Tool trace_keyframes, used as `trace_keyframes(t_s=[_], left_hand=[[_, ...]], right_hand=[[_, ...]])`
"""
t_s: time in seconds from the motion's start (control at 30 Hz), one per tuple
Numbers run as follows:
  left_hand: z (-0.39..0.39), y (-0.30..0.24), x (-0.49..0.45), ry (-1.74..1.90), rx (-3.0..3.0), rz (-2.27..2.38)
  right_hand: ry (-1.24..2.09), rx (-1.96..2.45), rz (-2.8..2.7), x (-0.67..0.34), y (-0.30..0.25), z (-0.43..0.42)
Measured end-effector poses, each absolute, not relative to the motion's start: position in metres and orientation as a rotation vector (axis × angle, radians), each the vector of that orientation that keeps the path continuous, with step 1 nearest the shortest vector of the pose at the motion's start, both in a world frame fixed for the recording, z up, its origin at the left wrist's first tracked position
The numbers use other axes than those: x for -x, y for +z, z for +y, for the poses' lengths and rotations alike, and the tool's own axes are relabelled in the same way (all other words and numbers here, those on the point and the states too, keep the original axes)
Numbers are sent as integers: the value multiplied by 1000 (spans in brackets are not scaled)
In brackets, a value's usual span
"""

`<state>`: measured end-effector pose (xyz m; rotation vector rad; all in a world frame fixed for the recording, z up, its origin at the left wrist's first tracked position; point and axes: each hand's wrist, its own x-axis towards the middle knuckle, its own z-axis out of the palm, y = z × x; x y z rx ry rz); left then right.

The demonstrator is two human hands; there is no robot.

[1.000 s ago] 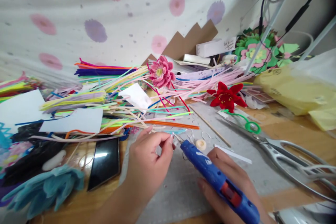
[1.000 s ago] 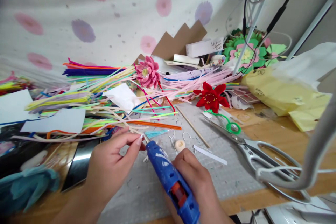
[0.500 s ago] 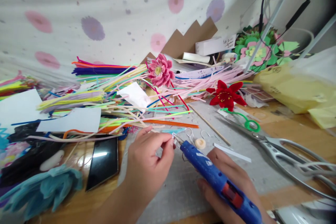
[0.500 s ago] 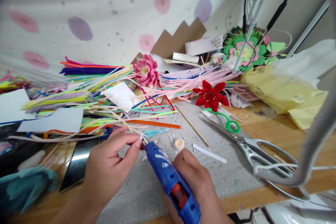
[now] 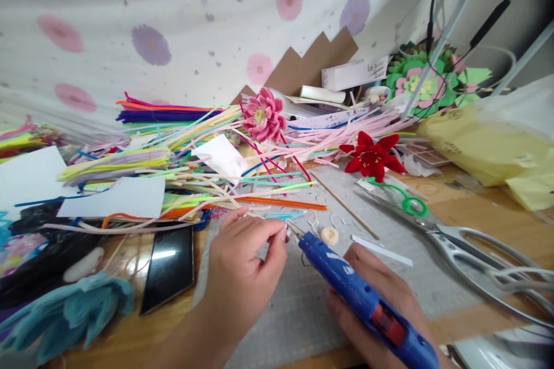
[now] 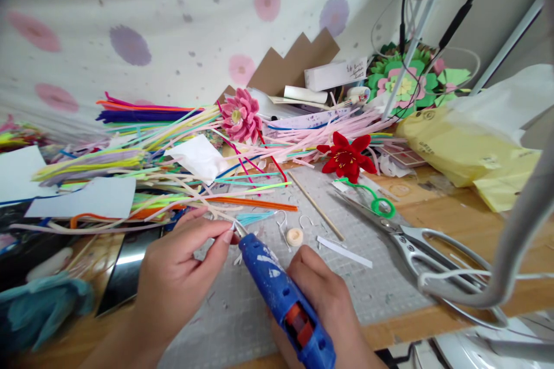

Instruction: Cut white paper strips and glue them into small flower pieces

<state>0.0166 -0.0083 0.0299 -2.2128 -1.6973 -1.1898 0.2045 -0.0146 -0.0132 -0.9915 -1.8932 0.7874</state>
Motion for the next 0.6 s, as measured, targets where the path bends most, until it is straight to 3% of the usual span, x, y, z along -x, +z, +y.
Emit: trace_keyframes(t_s=[0.6], left_hand=[[-9, 30, -16, -1225, 2225, -1594]], right_hand=[[734, 948, -1880, -205, -18, -15]])
